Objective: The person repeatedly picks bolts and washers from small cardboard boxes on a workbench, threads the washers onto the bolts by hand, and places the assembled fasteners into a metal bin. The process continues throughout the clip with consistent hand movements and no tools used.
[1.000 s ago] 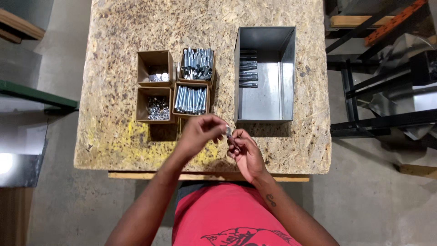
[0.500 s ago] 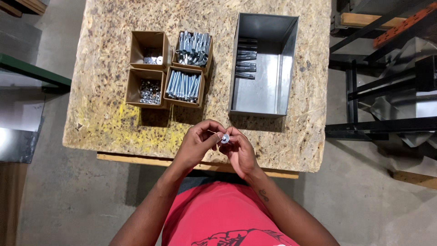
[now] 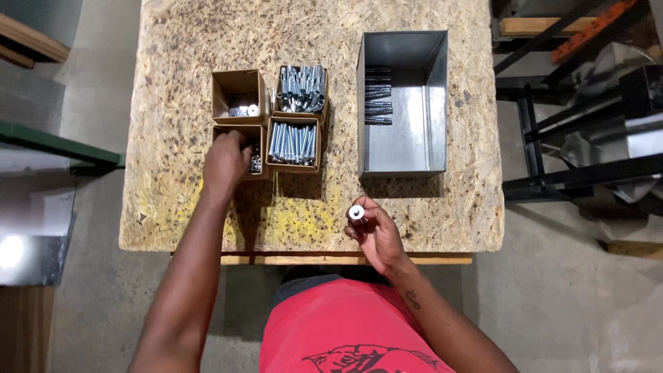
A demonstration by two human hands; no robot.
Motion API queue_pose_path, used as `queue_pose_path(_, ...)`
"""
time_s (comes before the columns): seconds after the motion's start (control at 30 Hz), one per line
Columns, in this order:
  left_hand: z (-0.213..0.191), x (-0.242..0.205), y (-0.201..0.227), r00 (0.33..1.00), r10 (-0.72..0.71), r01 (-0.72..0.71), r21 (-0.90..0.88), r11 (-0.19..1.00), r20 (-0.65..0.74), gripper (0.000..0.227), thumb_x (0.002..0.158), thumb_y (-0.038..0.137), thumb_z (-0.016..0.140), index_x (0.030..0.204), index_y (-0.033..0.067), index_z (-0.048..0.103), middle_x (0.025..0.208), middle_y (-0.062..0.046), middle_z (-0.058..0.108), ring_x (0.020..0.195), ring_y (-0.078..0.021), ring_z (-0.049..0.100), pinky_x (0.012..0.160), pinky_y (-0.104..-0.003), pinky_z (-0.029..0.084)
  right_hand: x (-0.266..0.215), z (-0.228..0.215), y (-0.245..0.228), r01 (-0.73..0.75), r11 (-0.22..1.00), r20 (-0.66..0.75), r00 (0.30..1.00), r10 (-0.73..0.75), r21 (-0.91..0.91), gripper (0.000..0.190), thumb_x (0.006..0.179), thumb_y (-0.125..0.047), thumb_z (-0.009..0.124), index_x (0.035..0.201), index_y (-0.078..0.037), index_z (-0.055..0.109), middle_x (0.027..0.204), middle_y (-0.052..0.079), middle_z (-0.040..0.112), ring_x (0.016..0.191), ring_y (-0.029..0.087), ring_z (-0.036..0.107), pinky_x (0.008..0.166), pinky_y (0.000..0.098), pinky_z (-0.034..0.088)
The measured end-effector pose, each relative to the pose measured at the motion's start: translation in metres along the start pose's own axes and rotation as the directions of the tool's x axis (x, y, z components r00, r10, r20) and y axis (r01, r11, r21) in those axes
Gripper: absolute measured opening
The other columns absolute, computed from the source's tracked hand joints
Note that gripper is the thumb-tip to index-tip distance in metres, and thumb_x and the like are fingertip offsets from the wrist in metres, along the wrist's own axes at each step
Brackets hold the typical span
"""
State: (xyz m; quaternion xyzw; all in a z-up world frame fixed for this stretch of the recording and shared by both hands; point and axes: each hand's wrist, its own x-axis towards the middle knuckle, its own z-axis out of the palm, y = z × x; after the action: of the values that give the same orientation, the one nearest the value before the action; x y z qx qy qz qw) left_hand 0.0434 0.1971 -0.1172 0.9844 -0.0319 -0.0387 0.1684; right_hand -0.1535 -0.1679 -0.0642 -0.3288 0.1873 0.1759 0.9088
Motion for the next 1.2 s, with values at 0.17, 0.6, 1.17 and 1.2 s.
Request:
queue_pose_path(0.17, 0.045, 0.026, -0.019, 0.983, 0.114, -0.168, 0.462, 0.871, 0.144, 0.041, 0.095, 0.014, 0.088, 0.133, 0.0037, 0.077, 0.124, -0.024, 0.079, 0.093, -0.0427, 0.086, 0.080, -0.052, 0.074, -0.008, 0.011, 0.010, 0.044, 0.999, -0.039, 0.998, -0.043, 0.001, 0.016, 0.101, -0.019, 0.059, 0.114, -0.011, 0.054, 0.087, -0.001, 0.042, 0.076, 0.010, 0.042, 0.070, 0.0283, 0.040)
queue_pose_path(0.6, 0.086, 0.046, -0.044, 0.930, 0.366, -0.315, 0.482, 0.818, -0.015, 0.031, 0.105, 0.006, 0.079, 0.076, 0.0148, 0.073, 0.068, -0.002, 0.074, 0.065, -0.0177, 0.080, 0.050, -0.028, 0.066, -0.008, 0.025, 0.055, 0.055, 0.996, -0.053, 0.997, -0.051, 0.071, 0.016, 0.103, -0.017, 0.057, 0.118, -0.010, 0.056, 0.088, 0.001, 0.045, 0.076, 0.012, 0.043, 0.069, 0.0300, 0.042)
queue_pose_path(1.17, 0.032, 0.041, -0.024, 0.951, 0.147, -0.136, -0.058, 0.989, 0.271, 0.007, 0.102, -0.008, 0.075, 0.100, -0.0091, 0.082, 0.079, -0.027, 0.079, 0.078, -0.0445, 0.084, 0.061, -0.051, 0.064, -0.007, 0.028, 0.072, 0.068, 0.992, -0.092, 0.994, -0.059, 0.102, 0.020, 0.102, -0.021, 0.058, 0.120, -0.013, 0.055, 0.090, 0.000, 0.043, 0.075, 0.010, 0.044, 0.069, 0.0296, 0.043)
queue_pose_path(1.2, 0.025, 0.038, -0.019, 0.948, 0.141, -0.121, -0.088, 0.989, 0.285, 0.008, 0.100, -0.011, 0.074, 0.100, -0.0097, 0.082, 0.081, -0.028, 0.079, 0.080, -0.0466, 0.084, 0.062, -0.053, 0.064, -0.007, 0.027, 0.074, 0.071, 0.993, -0.101, 0.993, -0.061, 0.096, 0.020, 0.103, -0.022, 0.058, 0.120, -0.013, 0.055, 0.090, 0.001, 0.044, 0.075, 0.010, 0.044, 0.069, 0.0296, 0.043)
